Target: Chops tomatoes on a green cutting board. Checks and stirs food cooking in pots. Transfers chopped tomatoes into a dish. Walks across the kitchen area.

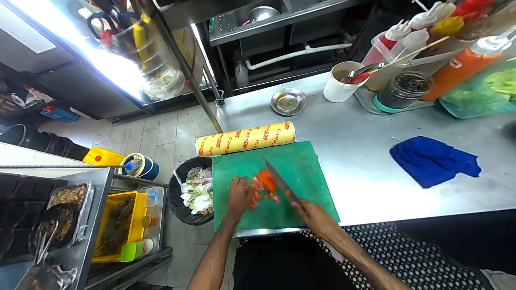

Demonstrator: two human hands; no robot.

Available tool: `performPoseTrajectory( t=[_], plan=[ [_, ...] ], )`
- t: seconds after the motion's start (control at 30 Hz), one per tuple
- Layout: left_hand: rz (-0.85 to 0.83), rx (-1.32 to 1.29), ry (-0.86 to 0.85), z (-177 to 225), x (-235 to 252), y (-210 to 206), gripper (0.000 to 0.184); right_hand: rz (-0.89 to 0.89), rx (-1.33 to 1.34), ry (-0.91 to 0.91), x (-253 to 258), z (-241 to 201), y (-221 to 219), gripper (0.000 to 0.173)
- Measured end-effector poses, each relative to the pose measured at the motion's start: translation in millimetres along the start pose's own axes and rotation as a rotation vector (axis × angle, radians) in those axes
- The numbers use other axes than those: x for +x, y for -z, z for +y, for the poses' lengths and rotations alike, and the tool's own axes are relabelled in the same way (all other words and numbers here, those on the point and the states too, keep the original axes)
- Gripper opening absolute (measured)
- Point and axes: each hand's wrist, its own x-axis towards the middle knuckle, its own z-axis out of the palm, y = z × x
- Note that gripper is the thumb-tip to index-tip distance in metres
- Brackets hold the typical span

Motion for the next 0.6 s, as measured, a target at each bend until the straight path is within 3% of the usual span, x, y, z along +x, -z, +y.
performPoseTrajectory(
  t=[0.17, 0.33, 0.47, 0.6],
  plan=[
    [-0.264, 0.232, 0.183, 41, 38, -9, 0.044, 0.051, 0.104, -0.051, -14, 29, 2, 0.051],
    [-0.323, 0.167, 0.151, 43, 42, 2, 0.033, 0.056, 0.156, -0.089, -26, 41, -3, 0.05],
    [-0.05, -0.105, 0.117, 30, 8, 34, 0.03, 0.043, 0.099, -0.031, -30, 36, -6, 0.053],
    [0.251, -0.4, 0.208, -27, -33, 66, 0.033, -0.171, -0.097, 0.138, -25, 17, -13, 0.054]
  ],
)
